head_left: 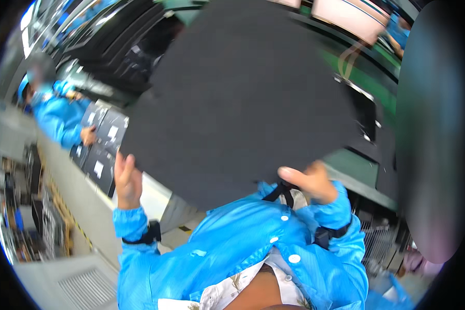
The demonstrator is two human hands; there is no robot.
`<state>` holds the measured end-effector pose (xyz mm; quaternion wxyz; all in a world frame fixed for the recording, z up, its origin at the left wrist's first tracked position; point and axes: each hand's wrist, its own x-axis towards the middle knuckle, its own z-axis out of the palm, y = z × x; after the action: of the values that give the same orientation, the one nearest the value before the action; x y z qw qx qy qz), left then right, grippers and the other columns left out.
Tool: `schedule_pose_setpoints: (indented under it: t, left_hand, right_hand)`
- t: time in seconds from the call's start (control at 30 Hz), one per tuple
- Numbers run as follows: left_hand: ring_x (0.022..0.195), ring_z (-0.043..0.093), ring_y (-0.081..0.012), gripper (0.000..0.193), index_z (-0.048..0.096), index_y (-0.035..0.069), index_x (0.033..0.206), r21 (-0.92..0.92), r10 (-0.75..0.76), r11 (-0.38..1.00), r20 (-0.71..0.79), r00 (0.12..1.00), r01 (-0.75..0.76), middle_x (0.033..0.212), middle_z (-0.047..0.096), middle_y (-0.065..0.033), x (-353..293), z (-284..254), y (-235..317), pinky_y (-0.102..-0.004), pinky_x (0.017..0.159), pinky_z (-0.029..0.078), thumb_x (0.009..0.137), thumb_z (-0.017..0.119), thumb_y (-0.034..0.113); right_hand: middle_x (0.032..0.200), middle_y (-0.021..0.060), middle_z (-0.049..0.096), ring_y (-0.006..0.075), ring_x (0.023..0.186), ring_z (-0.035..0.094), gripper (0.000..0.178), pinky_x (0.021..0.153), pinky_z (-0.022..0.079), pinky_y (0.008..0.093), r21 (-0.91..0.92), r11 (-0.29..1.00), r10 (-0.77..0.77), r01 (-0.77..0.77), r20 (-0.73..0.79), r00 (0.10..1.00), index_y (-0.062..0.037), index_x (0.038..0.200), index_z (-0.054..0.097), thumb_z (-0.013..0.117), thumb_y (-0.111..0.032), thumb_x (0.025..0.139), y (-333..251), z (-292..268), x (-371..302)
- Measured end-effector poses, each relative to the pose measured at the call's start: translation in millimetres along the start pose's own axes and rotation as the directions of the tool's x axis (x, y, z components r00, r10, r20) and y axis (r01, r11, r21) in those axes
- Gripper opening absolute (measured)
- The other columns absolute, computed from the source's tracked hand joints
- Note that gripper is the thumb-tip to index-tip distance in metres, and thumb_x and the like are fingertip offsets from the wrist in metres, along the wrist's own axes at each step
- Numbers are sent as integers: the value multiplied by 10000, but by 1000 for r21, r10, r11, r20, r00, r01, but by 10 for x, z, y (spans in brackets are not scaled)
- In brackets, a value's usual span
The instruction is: Assembling, checking, and marking tablet computers on a factory production line.
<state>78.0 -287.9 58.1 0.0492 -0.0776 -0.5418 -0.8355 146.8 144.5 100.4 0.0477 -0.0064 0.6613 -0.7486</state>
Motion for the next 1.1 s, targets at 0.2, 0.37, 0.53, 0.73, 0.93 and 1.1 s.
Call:
schedule_pose_setpoints:
  t: [0.2, 0.37, 0.53, 0.73, 0.93, 1.1]
  left_hand:
    - [1190, 622, -219, 380, 553, -19, 1367, 193, -12, 963, -667, 745, 188, 1312, 647, -112, -1799, -1515, 26, -356, 1027, 492, 1080, 549, 230]
    - [1194, 615, -232, 472, 542, -49, 1397, 477, 168, 788, -775, 609, 390, 1316, 639, -135, -1773, -2643, -425, -375, 1046, 479, 1081, 540, 302]
    - [1238, 578, -278, 491, 559, -34, 1398, 707, 586, 33, -586, 559, 707, 1316, 614, -160, -606, -1928, -230, -408, 1068, 446, 1025, 626, 279]
    - [1258, 565, -373, 434, 637, -22, 1263, 924, 135, 184, 315, 940, -336, 1351, 601, -204, 819, 358, -313, -446, 1100, 418, 868, 745, 119]
    - [1532, 242, -411, 753, 477, 41, 1487, 801, 10, 138, 587, 809, -583, 1605, 335, -256, 1963, 1557, -1417, -628, 1229, 81, 837, 755, 298]
    - [1522, 276, -389, 900, 484, 20, 1480, 797, -79, 56, 604, 793, -601, 1572, 383, -256, 2304, 1815, -1457, -652, 1222, 57, 760, 818, 445]
  right_hand:
    - [965, 95, 699, 176, 855, 706, 571, 733, 581, 299, -188, 871, 462, -455, 631, 623, 17, 1149, 679, 749, -501, 919, 1219, 1572, 982]
    - [969, 99, 700, 173, 846, 706, 497, 740, 593, 289, -23, 798, 514, -602, 548, 660, 0, 1057, 662, 663, -493, 987, 2216, 2174, 1274]
    - [866, 113, 724, 241, 818, 713, 352, 722, 563, 383, -275, 912, -77, 304, 614, 785, -28, 994, 692, 665, -379, 987, 1194, 1483, 1184]
    - [987, 134, 673, 332, 977, 638, 222, 849, 495, 447, -921, -18, -600, 389, 322, 733, -44, 1021, 697, 695, -162, 832, -65, -41, 2073]
    - [1005, 145, 641, 333, 1003, 622, 206, 842, 500, 480, -984, -38, -443, 175, 174, 880, -61, 954, 729, 683, -235, 855, 416, -649, 2756]
    - [939, 173, 668, 363, 916, 674, 215, 785, 545, 492, -953, 74, -461, 292, 228, 858, -44, 906, 698, 681, -253, 856, 288, -743, 2896]
